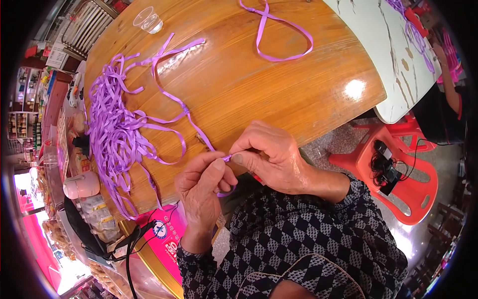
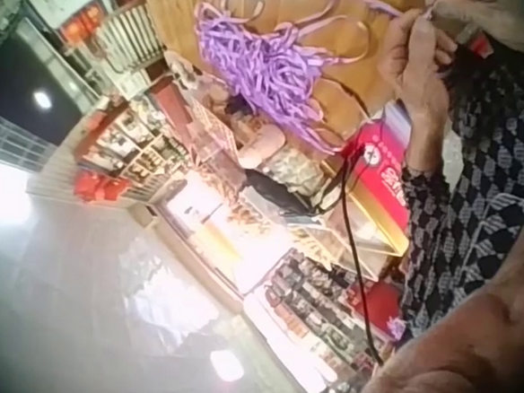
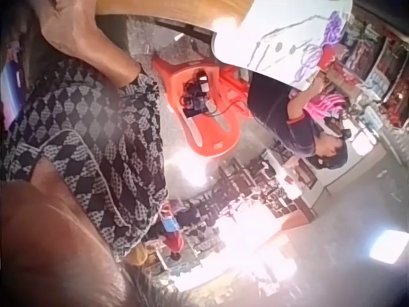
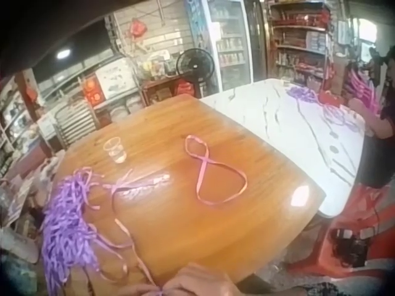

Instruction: The person ties knots in purple ribbons by hand, pulling each ribbon taut and then placing the knotted ribbons onto the wooden table.

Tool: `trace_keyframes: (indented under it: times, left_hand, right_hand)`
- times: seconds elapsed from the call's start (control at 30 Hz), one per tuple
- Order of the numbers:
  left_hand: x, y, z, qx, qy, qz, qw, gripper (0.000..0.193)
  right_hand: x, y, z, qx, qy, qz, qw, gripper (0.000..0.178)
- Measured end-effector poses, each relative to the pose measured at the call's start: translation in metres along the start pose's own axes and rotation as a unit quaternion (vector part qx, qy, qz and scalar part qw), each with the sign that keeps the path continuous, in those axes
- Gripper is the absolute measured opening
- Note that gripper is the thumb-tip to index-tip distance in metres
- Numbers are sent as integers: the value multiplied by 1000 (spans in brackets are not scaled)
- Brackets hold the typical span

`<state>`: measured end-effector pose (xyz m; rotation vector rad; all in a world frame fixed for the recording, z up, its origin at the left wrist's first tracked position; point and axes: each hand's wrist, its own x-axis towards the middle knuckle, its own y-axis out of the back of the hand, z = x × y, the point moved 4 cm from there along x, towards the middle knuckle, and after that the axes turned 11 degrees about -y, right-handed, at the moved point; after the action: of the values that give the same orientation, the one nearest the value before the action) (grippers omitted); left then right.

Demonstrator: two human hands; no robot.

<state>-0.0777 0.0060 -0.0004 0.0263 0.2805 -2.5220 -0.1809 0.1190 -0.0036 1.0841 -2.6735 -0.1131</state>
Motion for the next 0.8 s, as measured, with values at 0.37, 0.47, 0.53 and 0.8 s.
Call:
trace_keyframes:
  times: [0.37, 0.47, 0.53, 0.8]
  left_hand:
    - [3, 3, -5, -26, 55, 4, 998, 14]
    - [4, 5, -9, -66, 65, 26, 995, 13]
    - [4, 4, -9, -76, 59, 26, 995, 13]
    - [-4, 1, -8, -38, -8, 31, 999, 10]
  right_hand:
    - [4, 4, -1, -76, 53, 71, 993, 8]
    - [-6, 5, -10, -125, 151, 128, 972, 16]
    - [-12, -4, -11, -81, 150, 102, 980, 23]
    - [-11, -16, -10, -126, 198, 142, 962, 24]
